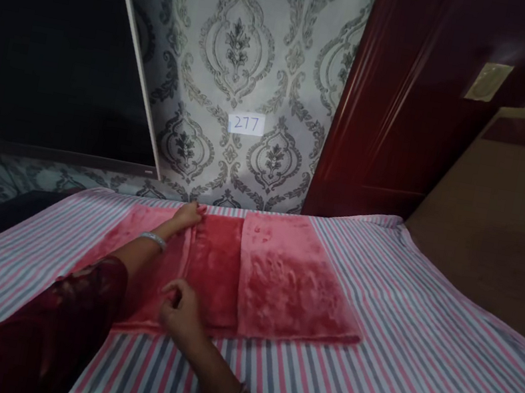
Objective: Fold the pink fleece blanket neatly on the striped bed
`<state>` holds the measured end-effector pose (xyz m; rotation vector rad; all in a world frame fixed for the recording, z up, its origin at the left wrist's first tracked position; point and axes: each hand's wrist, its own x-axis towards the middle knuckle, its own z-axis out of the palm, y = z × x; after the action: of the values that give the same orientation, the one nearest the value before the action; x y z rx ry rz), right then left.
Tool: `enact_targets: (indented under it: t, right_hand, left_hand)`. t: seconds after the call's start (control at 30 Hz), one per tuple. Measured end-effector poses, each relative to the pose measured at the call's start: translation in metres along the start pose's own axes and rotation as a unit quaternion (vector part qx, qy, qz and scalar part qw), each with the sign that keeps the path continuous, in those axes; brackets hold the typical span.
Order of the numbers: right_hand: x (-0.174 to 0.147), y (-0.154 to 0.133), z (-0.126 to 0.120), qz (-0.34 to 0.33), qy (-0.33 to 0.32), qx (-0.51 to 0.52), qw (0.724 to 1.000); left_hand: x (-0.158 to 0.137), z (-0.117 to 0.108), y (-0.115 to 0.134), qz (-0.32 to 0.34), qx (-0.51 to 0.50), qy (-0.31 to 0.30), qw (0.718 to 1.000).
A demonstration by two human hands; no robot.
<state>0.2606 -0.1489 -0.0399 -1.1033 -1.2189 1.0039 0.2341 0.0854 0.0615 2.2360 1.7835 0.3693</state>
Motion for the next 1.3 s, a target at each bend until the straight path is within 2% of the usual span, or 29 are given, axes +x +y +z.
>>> enact_targets:
  t: [0.07, 0.17, 0.33, 0.43, 0.6, 0.67, 0.8, 0.9, 1.07, 1.17, 1.3]
  right_hand:
    - [-0.001, -0.011, -0.007, -0.006, 0.02, 0.017, 1.0]
    - [-0.005, -0.022, -0.025, -0.02, 0.058, -0.016, 0.998]
    - [-0.013, -0.013, -0.048, 0.035, 0.063, -0.087, 0.994]
    - [-0.016, -0.005, -0.051, 0.04, 0.049, -0.104, 0.993]
    - [-0.016, -0.007, -0.048, 0.044, 0.043, -0.109, 0.992]
    - [-0.016, -0.009, -0.047, 0.05, 0.043, -0.104, 0.992]
    - [-0.021, -0.008, -0.048, 0.052, 0.029, -0.116, 0.991]
    - [-0.025, -0.003, -0.046, 0.04, 0.025, -0.154, 0.987]
    - [-0.034, -0.01, -0.048, 0.034, 0.017, -0.225, 0.974]
    - [-0.045, -0.03, -0.063, 0.003, 0.027, -0.29, 0.957]
    - [-0.061, -0.051, -0.095, -0.11, 0.124, -0.383, 0.909]
  left_hand:
    - [0.003, -0.002, 0.008, 0.007, 0.007, 0.015, 1.0]
    - [0.003, 0.004, 0.025, 0.031, 0.014, 0.022, 0.999]
    - [-0.009, 0.041, 0.045, 0.057, 0.017, -0.013, 0.998]
    - [-0.01, 0.05, 0.042, 0.066, 0.011, -0.018, 0.998]
    - [-0.003, 0.033, 0.024, 0.096, 0.017, 0.01, 0.995]
    - [-0.005, 0.032, 0.018, 0.119, 0.034, 0.014, 0.992]
    - [-0.014, 0.054, 0.014, 0.163, 0.069, -0.023, 0.984]
    - [-0.019, 0.07, 0.013, 0.171, 0.085, -0.025, 0.981]
    - [-0.02, 0.073, 0.013, 0.172, 0.086, -0.021, 0.981]
    - [-0.021, 0.067, 0.014, 0.167, 0.07, -0.026, 0.983]
    - [-0.022, 0.059, 0.027, 0.156, 0.018, -0.019, 0.987]
